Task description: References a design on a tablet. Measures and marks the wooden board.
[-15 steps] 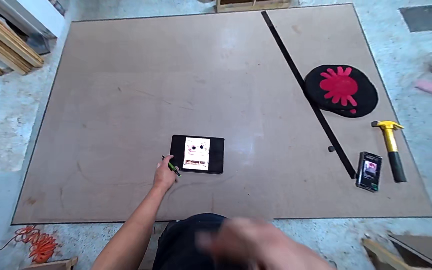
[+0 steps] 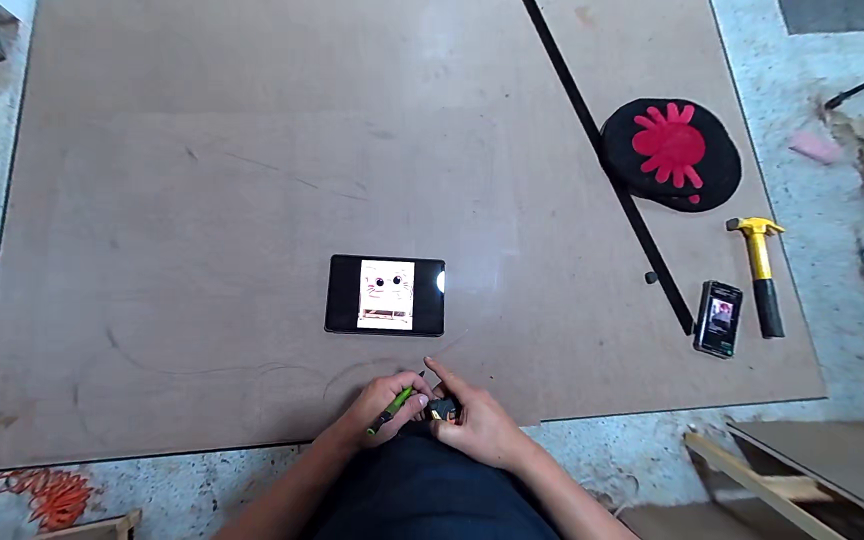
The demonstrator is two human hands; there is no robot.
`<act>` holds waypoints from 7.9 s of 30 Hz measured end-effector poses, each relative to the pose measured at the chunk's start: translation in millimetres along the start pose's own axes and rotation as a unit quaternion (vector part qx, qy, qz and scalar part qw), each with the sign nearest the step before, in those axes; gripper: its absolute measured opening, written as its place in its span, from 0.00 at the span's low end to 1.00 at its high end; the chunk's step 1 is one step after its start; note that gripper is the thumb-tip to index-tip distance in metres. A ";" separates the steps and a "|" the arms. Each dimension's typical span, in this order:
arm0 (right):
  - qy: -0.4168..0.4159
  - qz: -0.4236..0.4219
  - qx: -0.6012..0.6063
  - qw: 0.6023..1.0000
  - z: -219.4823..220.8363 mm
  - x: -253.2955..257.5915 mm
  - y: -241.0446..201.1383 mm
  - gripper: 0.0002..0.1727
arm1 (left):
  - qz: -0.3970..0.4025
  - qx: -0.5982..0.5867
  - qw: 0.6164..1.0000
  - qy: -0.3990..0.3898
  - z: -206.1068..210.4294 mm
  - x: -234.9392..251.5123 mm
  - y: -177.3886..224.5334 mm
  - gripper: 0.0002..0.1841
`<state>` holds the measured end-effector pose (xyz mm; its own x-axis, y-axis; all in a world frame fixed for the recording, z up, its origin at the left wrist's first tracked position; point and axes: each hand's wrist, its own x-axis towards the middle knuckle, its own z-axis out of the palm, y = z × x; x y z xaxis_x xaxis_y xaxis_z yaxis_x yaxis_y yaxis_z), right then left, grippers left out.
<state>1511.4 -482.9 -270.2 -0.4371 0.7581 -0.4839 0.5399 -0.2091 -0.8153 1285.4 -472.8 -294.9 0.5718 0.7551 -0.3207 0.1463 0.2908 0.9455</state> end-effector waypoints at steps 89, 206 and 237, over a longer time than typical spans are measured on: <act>0.223 -0.173 -0.269 0.921 -86.9 169.0 113.6 0.14 | -0.144 0.451 0.718 0.510 -135.3 18.0 -137.7 0.27; 0.423 0.001 -0.127 0.897 47.7 85.7 106.1 0.16 | -0.021 0.476 0.830 0.290 -189.7 45.5 -105.8 0.24; 0.389 0.000 -0.148 0.909 40.1 84.8 107.6 0.18 | 0.022 0.535 0.796 0.284 -198.5 34.6 -129.2 0.27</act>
<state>1503.5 -465.8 -411.7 0.1422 0.9897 -0.0183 0.7600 -0.1210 -0.6386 1126.0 -367.6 -439.2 0.1833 0.9827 0.0274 0.9131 -0.1805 0.3657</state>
